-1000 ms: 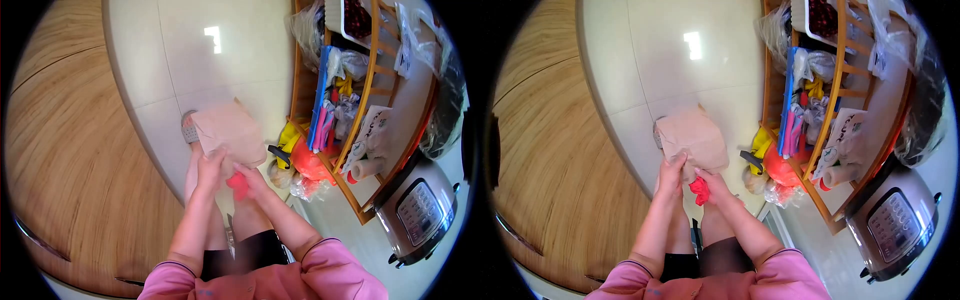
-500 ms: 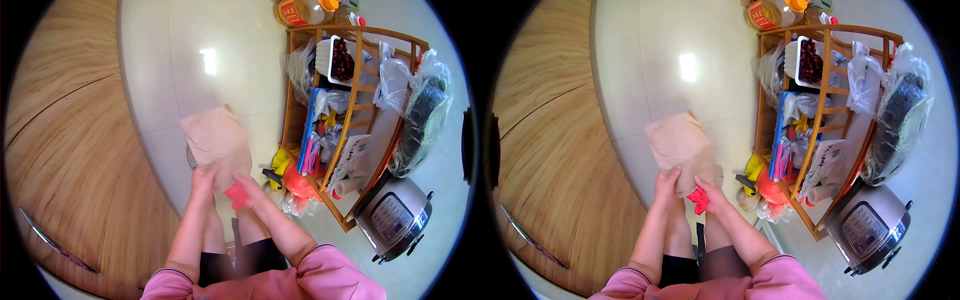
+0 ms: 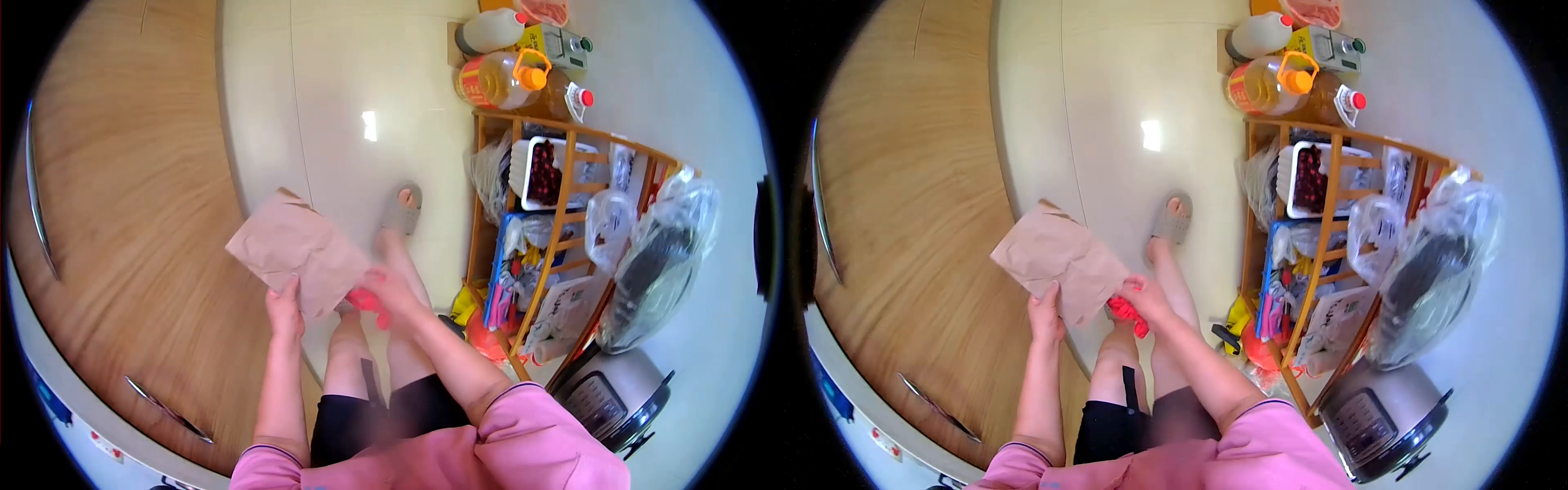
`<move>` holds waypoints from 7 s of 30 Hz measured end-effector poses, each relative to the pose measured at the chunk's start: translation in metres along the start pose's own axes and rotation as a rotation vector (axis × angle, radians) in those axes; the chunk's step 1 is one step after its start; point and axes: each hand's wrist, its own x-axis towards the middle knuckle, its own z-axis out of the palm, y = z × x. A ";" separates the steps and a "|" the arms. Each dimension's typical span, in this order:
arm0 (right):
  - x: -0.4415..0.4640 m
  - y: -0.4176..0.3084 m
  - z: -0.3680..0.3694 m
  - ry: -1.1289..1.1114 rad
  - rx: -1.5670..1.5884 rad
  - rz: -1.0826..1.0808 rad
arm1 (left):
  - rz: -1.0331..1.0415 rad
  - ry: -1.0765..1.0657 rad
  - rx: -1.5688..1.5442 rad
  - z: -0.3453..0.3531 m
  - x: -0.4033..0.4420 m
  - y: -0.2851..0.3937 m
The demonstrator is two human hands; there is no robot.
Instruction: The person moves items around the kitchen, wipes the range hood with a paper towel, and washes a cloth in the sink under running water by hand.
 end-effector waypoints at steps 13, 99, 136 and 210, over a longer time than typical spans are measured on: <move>0.125 -0.363 -0.187 0.308 0.691 -0.558 | 0.305 -0.287 0.656 0.178 0.124 0.121; 0.131 -0.321 -0.194 0.789 0.392 -0.503 | -0.382 -0.780 0.821 0.537 0.282 -0.031; -0.315 -0.270 -0.053 0.019 1.530 -0.825 | 0.202 -1.507 1.360 0.403 -0.290 0.327; -0.003 0.132 -0.138 0.148 2.802 -1.375 | 1.773 -2.514 2.332 0.290 -0.183 -0.212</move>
